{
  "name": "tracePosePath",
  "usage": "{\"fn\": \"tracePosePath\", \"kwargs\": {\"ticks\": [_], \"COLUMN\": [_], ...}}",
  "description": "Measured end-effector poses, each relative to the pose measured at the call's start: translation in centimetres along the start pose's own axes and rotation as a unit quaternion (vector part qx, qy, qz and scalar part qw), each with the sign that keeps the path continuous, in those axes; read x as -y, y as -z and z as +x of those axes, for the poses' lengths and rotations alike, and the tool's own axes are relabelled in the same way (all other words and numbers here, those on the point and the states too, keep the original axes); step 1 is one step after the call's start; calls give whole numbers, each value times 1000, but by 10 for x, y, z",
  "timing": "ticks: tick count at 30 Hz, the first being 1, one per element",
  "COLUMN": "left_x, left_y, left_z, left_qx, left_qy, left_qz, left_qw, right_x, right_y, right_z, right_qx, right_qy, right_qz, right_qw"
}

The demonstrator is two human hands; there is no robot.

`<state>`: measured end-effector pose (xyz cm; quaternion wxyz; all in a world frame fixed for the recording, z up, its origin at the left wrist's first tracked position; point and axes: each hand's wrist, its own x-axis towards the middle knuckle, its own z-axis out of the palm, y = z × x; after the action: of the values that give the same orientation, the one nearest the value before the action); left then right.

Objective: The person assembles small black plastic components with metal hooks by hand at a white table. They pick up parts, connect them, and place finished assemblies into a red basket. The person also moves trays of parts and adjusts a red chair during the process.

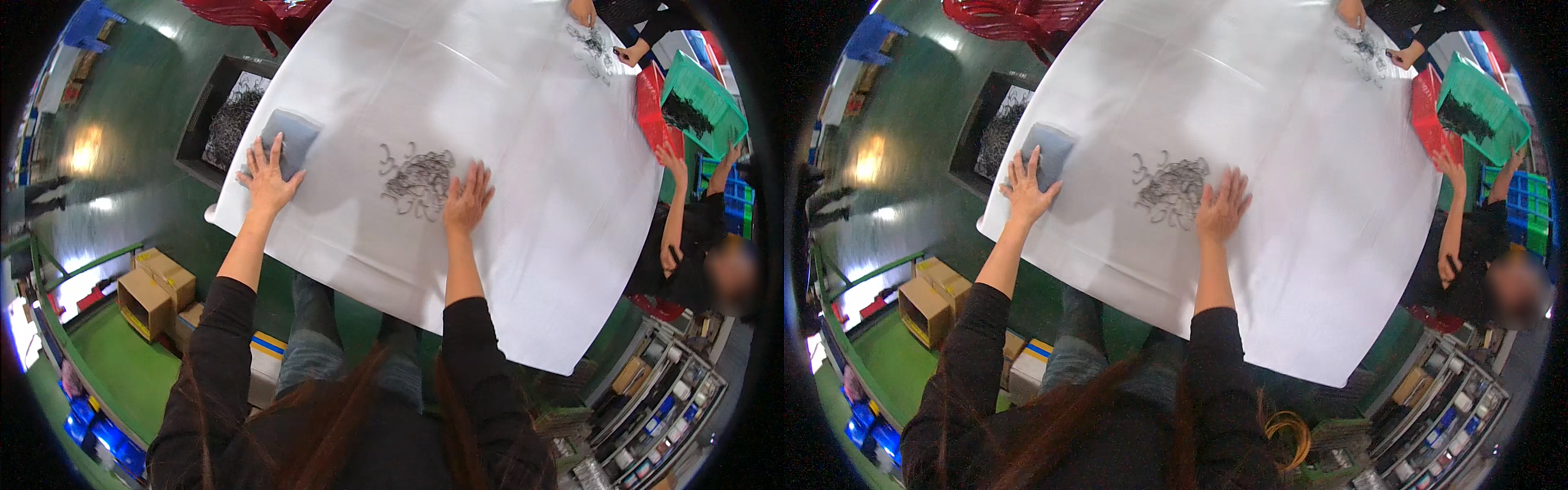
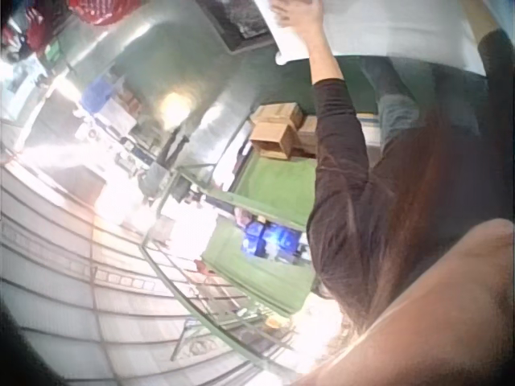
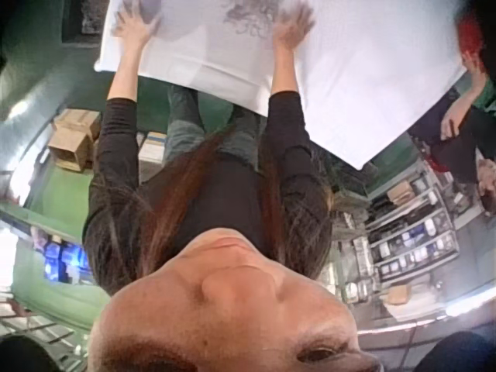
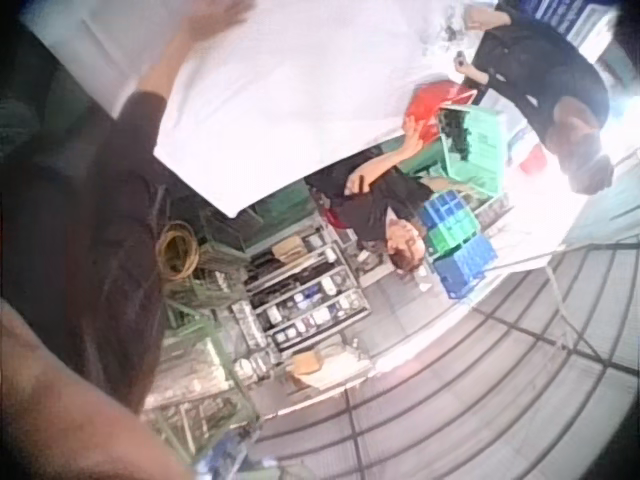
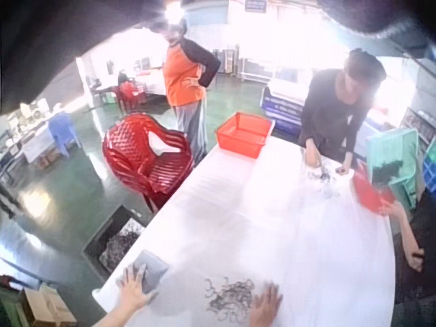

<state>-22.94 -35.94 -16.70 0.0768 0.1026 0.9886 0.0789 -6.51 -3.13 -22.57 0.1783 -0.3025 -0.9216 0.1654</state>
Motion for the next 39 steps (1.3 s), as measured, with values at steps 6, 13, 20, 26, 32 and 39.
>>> {"fn": "tracePosePath", "kwargs": {"ticks": [6, 13, 20, 26, 32, 39], "left_x": [53, 164, 277, 303, 305, 302], "left_y": [21, 84, 105, 96, 98, 104], "left_z": [33, 23, -12, -46, -85, -109], "left_qx": [-18, -84, -118, -102, -61, -43], "left_qy": [-136, -20, 94, 89, 144, 201], "left_qz": [-82, -80, -52, -106, -136, -197], "left_qw": [987, 993, 987, 985, 978, 959], "right_x": [121, 152, 152, 278, 379, 516], "right_y": [-49, -42, -31, -111, -165, -219], "right_z": [10, -18, -90, -58, -30, 0], "right_qx": [89, -15, -14, 10, 90, 152], "right_qy": [94, -14, -173, -59, 56, 129], "right_qz": [43, -32, -55, 3, 6, 158], "right_qw": [991, 999, 983, 998, 994, 967]}}
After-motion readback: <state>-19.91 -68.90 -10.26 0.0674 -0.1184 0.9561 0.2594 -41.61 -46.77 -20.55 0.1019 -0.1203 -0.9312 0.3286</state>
